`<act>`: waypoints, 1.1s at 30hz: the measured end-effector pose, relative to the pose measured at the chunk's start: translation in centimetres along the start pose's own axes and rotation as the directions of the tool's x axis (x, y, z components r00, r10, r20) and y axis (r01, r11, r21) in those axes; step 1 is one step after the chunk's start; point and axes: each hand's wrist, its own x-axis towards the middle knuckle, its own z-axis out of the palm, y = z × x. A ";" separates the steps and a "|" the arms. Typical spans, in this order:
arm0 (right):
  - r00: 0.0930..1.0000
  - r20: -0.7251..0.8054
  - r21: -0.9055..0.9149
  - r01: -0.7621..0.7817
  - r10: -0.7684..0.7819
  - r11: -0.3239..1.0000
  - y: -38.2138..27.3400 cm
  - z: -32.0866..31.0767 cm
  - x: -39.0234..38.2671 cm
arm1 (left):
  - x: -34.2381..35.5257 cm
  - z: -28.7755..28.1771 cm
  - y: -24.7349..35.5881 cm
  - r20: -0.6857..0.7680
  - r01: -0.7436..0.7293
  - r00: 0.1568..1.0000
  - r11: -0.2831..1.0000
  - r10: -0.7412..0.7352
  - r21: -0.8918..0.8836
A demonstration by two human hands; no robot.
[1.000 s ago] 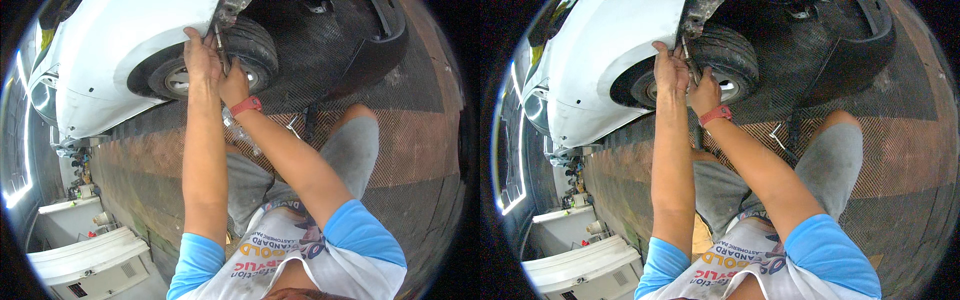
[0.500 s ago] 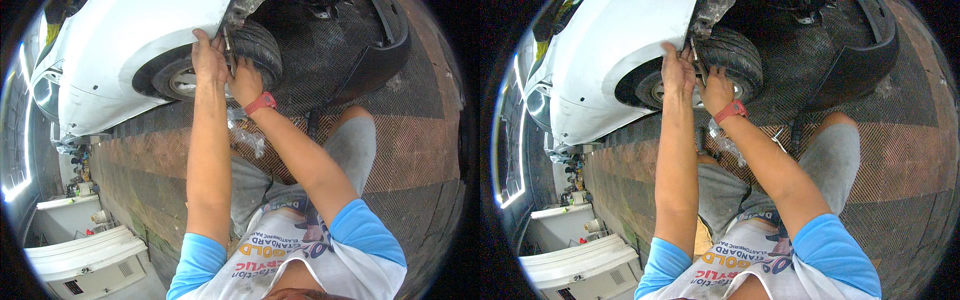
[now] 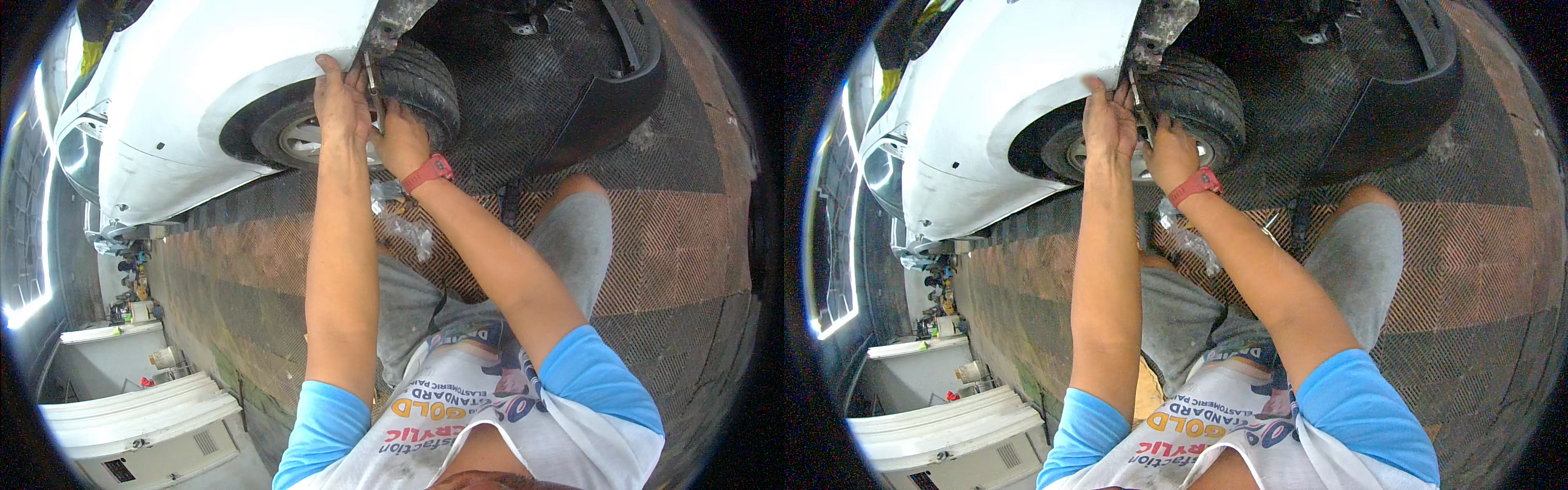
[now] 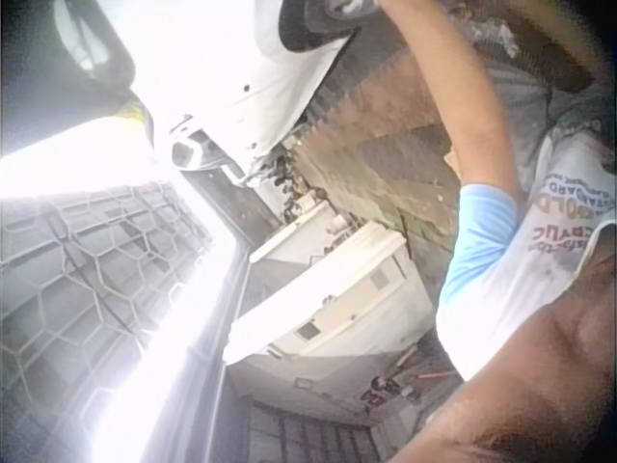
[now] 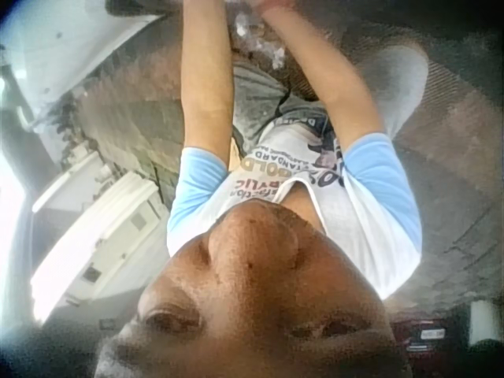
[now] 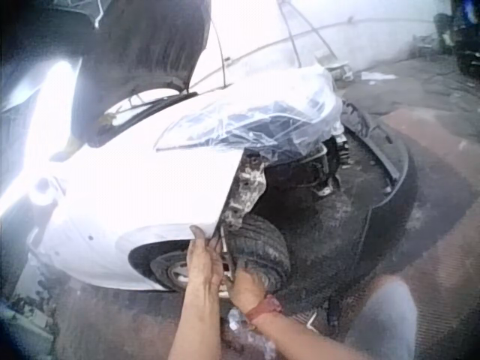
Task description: The person is repairing the front bumper of a white car. They use a screwdriver to adjust and secure parts of the bumper near the front wheel.
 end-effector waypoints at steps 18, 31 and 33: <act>0.971 0.234 -0.039 -0.043 0.051 0.998 -0.7 -2.1 1.4 | 0.2 -0.4 -0.1 0.013 0.001 1.000 0.998 -0.002 0.058; 0.992 0.063 0.397 -0.125 0.109 0.909 0.5 -2.6 -2.3 | -6.4 -10.9 -5.6 0.067 0.523 0.818 0.788 -0.571 0.324; 0.989 0.098 0.341 -0.138 0.111 0.930 0.3 -2.9 -2.4 | -5.7 -12.6 -5.9 0.122 0.540 0.788 0.772 -0.604 0.335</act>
